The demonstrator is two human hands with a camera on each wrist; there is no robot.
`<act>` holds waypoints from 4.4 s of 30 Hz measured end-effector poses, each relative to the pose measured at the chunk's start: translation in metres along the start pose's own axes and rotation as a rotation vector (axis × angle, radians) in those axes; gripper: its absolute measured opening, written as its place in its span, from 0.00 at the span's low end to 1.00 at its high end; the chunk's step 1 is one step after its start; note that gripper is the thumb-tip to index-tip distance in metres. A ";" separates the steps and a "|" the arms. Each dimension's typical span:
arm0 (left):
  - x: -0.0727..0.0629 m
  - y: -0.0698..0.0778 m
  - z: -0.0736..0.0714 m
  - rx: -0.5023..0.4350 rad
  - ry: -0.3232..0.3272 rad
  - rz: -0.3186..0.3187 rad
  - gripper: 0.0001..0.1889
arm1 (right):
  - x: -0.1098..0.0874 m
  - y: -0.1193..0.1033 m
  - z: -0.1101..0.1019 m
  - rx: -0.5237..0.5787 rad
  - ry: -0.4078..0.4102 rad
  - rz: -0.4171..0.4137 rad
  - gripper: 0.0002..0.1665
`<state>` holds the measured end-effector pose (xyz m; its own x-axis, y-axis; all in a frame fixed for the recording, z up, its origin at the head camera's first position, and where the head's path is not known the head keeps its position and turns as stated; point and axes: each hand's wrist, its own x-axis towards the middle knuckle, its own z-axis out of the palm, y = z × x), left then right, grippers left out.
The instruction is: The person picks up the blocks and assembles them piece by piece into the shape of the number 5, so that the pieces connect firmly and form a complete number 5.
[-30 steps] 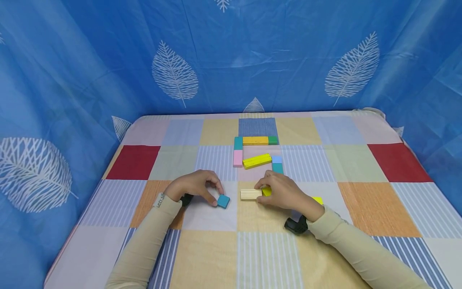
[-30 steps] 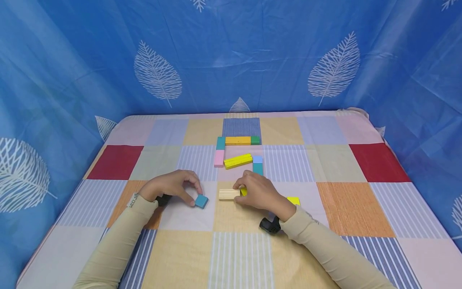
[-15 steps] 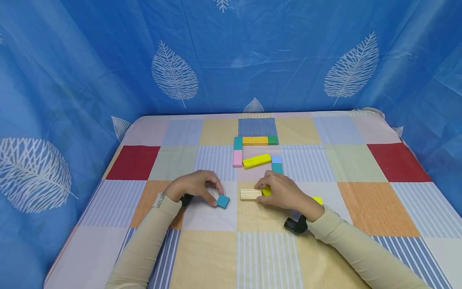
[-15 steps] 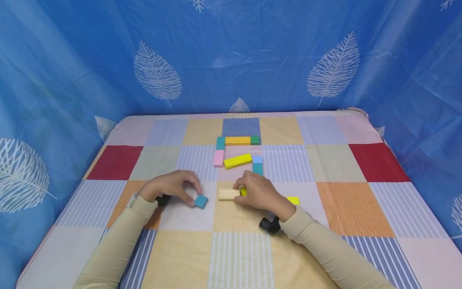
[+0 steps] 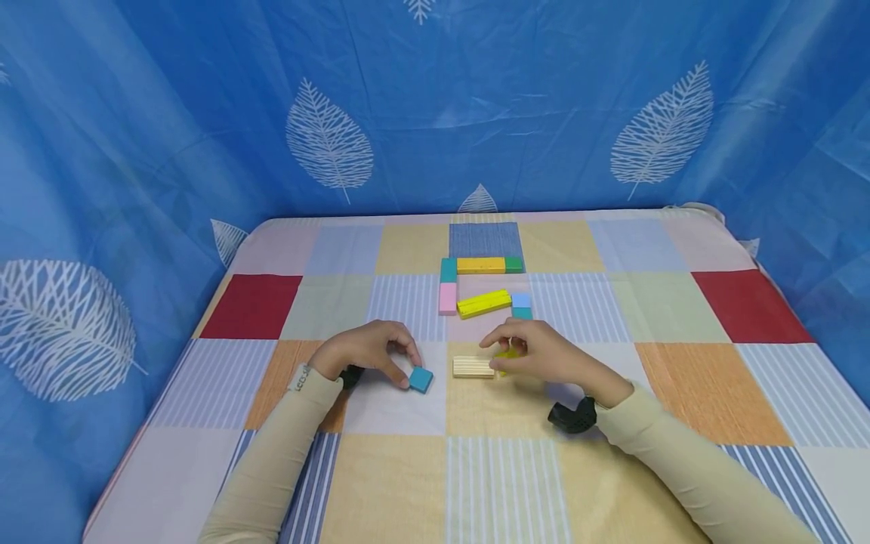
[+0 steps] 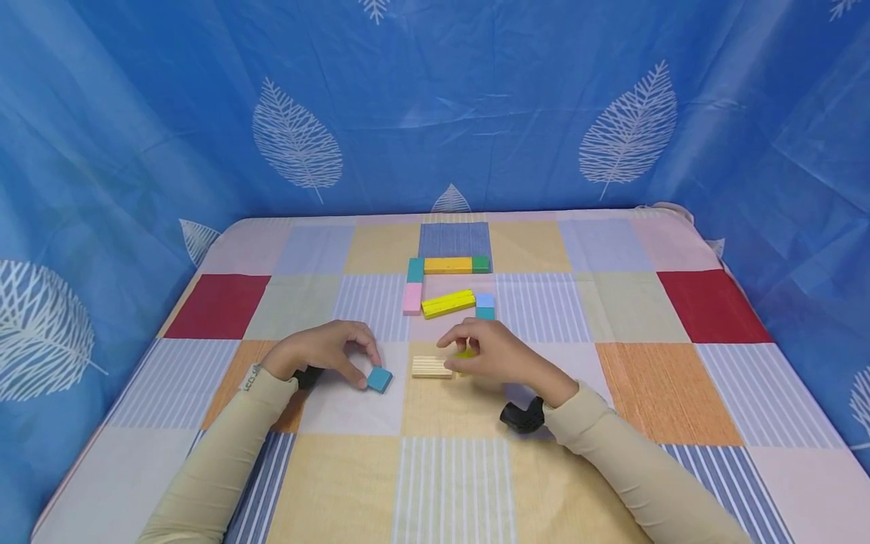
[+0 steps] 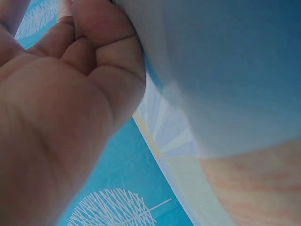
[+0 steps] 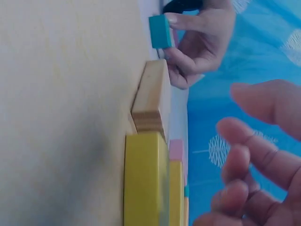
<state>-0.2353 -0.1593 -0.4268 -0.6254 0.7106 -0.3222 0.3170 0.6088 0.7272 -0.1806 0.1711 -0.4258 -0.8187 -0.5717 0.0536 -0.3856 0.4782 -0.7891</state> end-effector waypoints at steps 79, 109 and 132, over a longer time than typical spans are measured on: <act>-0.002 0.003 -0.001 0.005 0.006 0.014 0.12 | -0.065 0.094 -0.096 0.261 -0.416 -0.020 0.20; 0.008 0.014 0.013 0.074 0.091 0.004 0.13 | -0.065 0.094 -0.094 0.296 -0.403 0.034 0.21; 0.010 0.021 0.017 0.082 0.080 0.068 0.12 | -0.065 0.094 -0.095 0.319 -0.407 0.012 0.20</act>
<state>-0.2223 -0.1335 -0.4252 -0.6546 0.7227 -0.2220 0.4154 0.5892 0.6930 -0.2042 0.3166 -0.4454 -0.5660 -0.8108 -0.1489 -0.1766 0.2957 -0.9388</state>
